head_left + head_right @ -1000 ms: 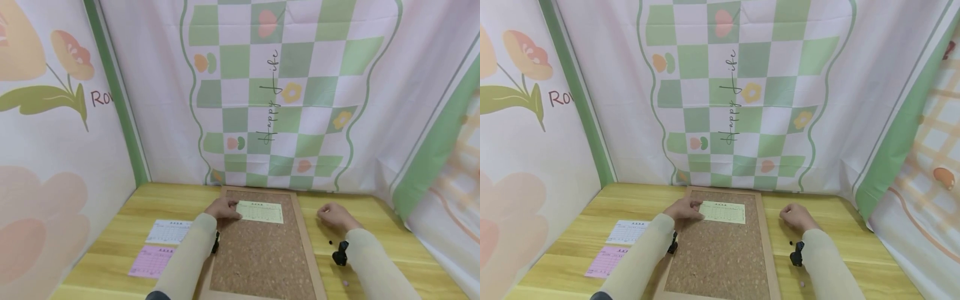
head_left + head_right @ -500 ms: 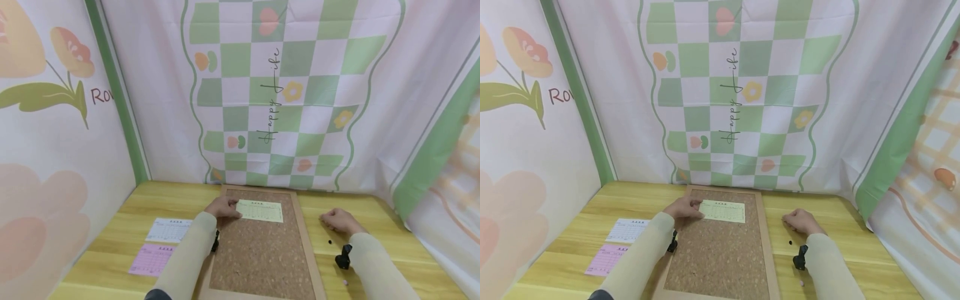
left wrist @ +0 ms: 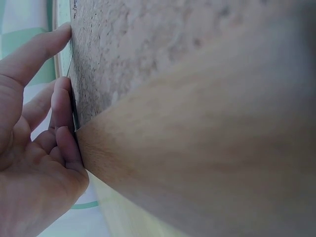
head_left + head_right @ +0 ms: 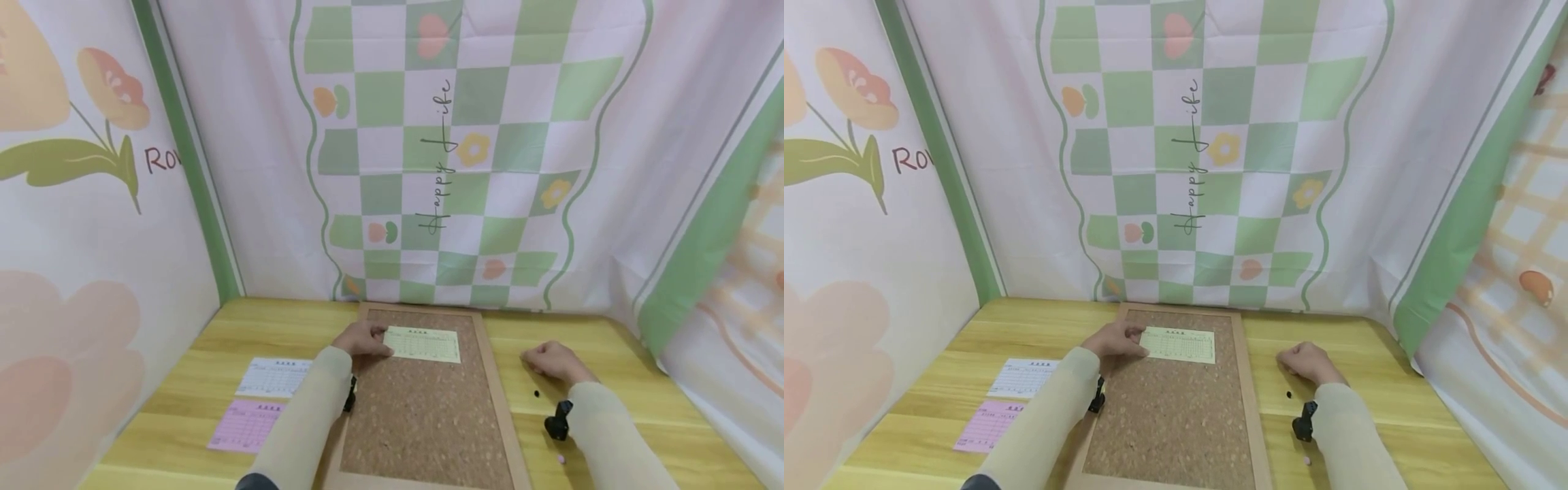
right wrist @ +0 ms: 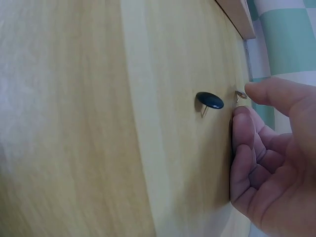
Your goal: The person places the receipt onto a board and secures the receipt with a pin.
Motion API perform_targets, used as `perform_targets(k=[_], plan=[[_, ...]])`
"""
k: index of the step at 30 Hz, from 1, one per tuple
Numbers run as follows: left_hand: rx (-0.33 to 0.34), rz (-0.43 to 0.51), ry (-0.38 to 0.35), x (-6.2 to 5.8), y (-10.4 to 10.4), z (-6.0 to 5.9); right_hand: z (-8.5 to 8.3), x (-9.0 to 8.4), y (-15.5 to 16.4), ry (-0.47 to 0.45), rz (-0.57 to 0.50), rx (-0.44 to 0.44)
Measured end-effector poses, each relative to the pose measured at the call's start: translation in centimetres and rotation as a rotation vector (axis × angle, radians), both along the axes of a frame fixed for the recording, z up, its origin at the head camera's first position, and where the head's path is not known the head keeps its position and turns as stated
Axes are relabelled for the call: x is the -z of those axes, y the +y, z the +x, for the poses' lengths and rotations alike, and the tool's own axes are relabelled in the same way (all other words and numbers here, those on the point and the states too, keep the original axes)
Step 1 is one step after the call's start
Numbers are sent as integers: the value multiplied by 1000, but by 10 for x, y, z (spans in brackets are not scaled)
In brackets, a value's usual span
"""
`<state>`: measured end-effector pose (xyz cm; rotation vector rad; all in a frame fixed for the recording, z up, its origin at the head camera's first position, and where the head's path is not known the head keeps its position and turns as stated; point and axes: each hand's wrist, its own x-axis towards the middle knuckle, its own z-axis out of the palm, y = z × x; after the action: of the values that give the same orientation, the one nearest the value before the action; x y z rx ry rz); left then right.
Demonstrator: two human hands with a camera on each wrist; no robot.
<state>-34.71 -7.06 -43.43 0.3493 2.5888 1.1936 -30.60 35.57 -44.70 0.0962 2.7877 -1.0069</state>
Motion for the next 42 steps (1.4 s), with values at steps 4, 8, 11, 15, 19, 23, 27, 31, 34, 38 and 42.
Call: perform_targets(k=[4, 8, 11, 15, 19, 23, 27, 31, 34, 38, 42], plan=[[1, 11, -2, 1, 1, 1, 2, -1, -1, 11, 4, 6], [7, 16, 0, 3, 1, -1, 4, -1, -2, 19, 0, 1], [7, 15, -1, 4, 0, -2, 4, 0, -2, 21, 2, -2], [10, 19, -5, 5, 0, -2, 3, 1, -1, 30, 22, -2], [17, 32, -3, 4, 0, -1, 4, 0, -2, 43, 23, 3], [15, 50, -7, 3, -1, 0, 7, -2, -6, 58, 2, 1], [16, 57, -6, 1, -1, 2, 9, -4, -7, 74, -6, -12], [12, 52, 0, 0, 0, 2, 9, -7, -8, 81, 20, -28], [11, 56, -2, 0, 0, 2, 9, -7, -8, 77, 16, -32], [15, 67, -8, 1, 0, 2, 7, -3, -5, 59, -28, -7], [15, 69, -9, 2, 0, 2, 5, -1, -4, 39, -70, 21]])
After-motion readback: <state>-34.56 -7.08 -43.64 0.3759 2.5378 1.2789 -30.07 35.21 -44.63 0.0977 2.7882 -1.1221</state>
